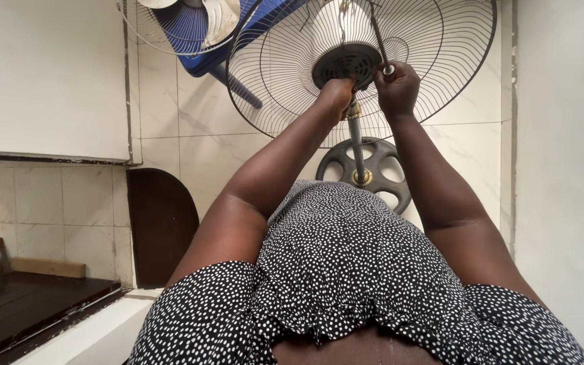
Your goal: The person uses a screwdriver to remove the front grill and fan blades from a standing fan. They then reattach the fan blades to the motor shaft and secure them.
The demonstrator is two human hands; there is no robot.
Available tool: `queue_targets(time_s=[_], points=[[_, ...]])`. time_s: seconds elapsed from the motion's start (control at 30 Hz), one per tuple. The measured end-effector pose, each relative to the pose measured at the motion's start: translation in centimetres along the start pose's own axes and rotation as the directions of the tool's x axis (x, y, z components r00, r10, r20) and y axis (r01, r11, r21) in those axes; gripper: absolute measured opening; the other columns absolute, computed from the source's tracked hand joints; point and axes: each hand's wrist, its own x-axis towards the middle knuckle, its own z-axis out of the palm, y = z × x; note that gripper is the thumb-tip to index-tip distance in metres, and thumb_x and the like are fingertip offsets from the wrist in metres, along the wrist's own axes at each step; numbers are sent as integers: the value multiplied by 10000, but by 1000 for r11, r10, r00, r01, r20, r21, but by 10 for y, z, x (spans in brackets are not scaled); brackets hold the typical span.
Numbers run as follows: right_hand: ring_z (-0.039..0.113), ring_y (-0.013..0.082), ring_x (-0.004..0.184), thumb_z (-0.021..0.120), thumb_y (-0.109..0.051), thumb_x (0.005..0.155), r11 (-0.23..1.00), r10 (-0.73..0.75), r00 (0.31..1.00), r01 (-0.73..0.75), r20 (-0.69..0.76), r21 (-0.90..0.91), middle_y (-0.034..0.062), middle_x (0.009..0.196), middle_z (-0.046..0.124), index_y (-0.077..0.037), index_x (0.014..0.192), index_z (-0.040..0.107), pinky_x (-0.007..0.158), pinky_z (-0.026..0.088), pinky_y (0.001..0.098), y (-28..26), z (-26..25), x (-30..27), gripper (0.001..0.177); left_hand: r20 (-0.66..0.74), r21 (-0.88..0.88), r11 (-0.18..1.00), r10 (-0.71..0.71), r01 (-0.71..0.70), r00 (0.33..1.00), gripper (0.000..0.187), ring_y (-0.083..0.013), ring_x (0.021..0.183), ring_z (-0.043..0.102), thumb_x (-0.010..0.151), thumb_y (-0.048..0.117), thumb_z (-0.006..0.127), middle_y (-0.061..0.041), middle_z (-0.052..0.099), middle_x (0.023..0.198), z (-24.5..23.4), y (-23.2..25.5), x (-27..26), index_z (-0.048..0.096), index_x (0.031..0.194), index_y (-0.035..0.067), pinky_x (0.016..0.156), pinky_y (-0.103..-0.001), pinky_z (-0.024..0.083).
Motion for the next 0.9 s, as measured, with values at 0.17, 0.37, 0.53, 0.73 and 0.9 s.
queue_targets(time_s=[0.17,0.37,0.53,0.73,0.9], points=[[615,91,675,849,-45,909,997,-43,996,38,-77,-63,29,810,656,-38,940,735,624,500,254,-4,4,-2,119,-20,36,999,29,-28,999,420,-139,471,353,1048,433,488,10,444,577,2,-4,9,595,808,105,443,-362,267],[642,190,734,862,-92,900,974,-109,991,92,-75,-209,61,844,674,-55,912,718,691,522,332,-11,6,-1,150,2,98,995,11,-11,1000,396,-129,488,346,1053,402,480,15,448,588,-2,3,-4,613,846,92,469,-351,282],[666,293,955,852,-141,894,900,-287,957,255,-38,-353,79,943,709,-95,892,736,829,533,424,-27,3,1,125,50,120,992,19,-25,999,361,-133,500,322,1039,370,476,7,436,595,-7,8,-13,600,843,93,468,-356,260],[660,281,999,817,-136,967,824,-399,912,404,99,-398,56,996,712,-93,922,727,863,526,423,-29,-10,7,109,53,131,991,-6,-1,999,389,-127,519,340,1050,409,459,21,430,612,-10,4,-15,607,858,105,488,-346,283],[642,292,973,851,-173,932,855,-342,939,326,35,-404,77,964,682,-87,912,713,846,519,427,-32,-4,1,164,81,129,992,0,-11,997,354,-136,503,338,1043,363,474,11,442,596,-14,0,-10,605,859,90,485,-358,278]])
